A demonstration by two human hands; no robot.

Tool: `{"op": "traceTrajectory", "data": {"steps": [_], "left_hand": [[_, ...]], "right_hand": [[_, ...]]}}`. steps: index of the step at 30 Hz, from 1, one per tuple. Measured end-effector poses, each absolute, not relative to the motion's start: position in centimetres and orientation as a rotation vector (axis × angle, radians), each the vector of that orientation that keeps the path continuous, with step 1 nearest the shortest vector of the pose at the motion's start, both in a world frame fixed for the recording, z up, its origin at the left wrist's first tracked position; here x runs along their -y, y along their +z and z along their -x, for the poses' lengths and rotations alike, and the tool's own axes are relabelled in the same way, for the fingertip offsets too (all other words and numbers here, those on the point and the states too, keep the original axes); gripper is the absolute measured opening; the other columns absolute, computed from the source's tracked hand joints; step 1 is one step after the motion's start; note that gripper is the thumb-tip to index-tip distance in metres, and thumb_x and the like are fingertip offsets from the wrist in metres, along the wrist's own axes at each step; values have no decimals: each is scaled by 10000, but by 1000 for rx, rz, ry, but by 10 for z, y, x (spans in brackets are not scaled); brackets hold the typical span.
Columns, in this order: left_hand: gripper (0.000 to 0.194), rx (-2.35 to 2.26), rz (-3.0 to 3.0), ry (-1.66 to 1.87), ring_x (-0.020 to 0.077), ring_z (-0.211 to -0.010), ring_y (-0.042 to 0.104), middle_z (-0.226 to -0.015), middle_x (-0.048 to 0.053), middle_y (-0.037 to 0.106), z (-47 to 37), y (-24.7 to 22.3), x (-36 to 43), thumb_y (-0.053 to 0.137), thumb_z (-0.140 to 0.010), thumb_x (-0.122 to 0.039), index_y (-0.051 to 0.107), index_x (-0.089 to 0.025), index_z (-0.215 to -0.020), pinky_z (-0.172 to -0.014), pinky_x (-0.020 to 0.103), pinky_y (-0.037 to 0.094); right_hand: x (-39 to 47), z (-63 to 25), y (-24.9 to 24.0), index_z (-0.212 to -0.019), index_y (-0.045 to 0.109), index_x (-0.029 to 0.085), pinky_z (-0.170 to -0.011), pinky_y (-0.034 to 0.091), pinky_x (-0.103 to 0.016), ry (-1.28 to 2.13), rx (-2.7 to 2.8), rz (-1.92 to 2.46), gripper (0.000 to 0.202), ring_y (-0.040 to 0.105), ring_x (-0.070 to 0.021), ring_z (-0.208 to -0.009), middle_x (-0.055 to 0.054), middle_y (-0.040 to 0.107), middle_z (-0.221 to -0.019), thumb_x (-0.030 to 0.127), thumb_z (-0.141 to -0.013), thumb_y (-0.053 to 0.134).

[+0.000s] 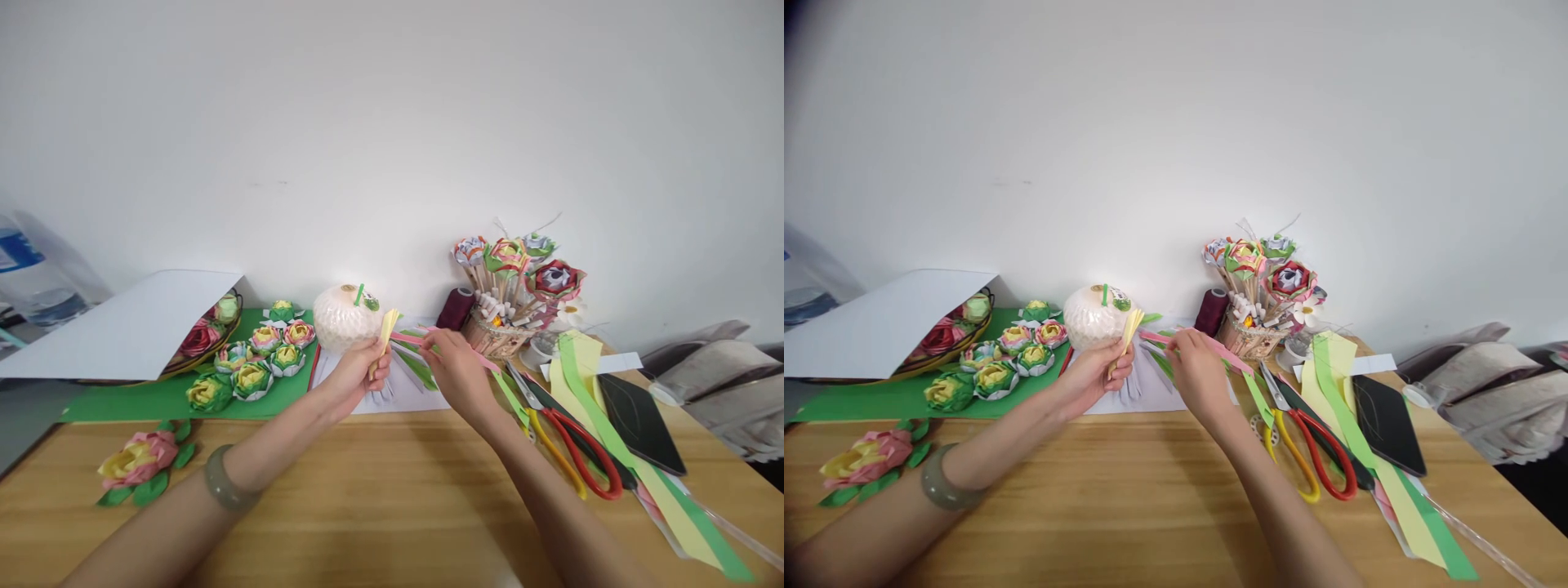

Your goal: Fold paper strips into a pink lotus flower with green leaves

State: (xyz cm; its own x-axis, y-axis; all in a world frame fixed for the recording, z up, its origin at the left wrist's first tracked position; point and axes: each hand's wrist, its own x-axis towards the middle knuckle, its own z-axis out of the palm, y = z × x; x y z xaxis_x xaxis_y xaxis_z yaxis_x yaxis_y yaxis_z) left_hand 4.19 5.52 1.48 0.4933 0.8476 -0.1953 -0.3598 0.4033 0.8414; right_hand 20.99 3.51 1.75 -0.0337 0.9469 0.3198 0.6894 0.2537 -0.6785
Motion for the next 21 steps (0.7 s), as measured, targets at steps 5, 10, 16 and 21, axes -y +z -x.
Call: {"op": "traceTrajectory", "data": {"steps": [5,10,16,21], "left_hand": [[188,-695,-827,833,29,-404,275,-553,-58,324,-41,15,-57,416,-858,-228,429,-148,-688,-347,127,172],[184,-691,-820,856,28,-410,278,-564,-57,321,-39,18,-58,410,-866,-228,430,-146,-703,-346,121,179],[174,-671,-830,851,32,-413,256,-565,-58,309,-36,21,-58,422,-858,-221,437,-148,-702,-350,122,192],[194,-657,-845,837,37,-413,253,-558,-55,306,-34,25,-57,433,-851,-233,443,-149,-677,-352,129,201]], "right_hand": [[-29,-230,29,-722,553,190,-693,386,-326,298,1799,1682,103,540,-221,-786,-65,609,-777,223,-795,488],[-6,-221,18,-701,620,206,-545,364,-221,536,2048,1776,76,563,-135,-605,16,644,-655,217,-747,560],[2,-208,3,-759,656,230,-512,279,-225,552,2206,1982,118,578,-167,-663,-1,676,-732,183,-677,586],[-3,-203,11,-783,667,228,-554,284,-245,493,2280,2007,139,581,-195,-746,-25,674,-810,196,-676,585]]}}
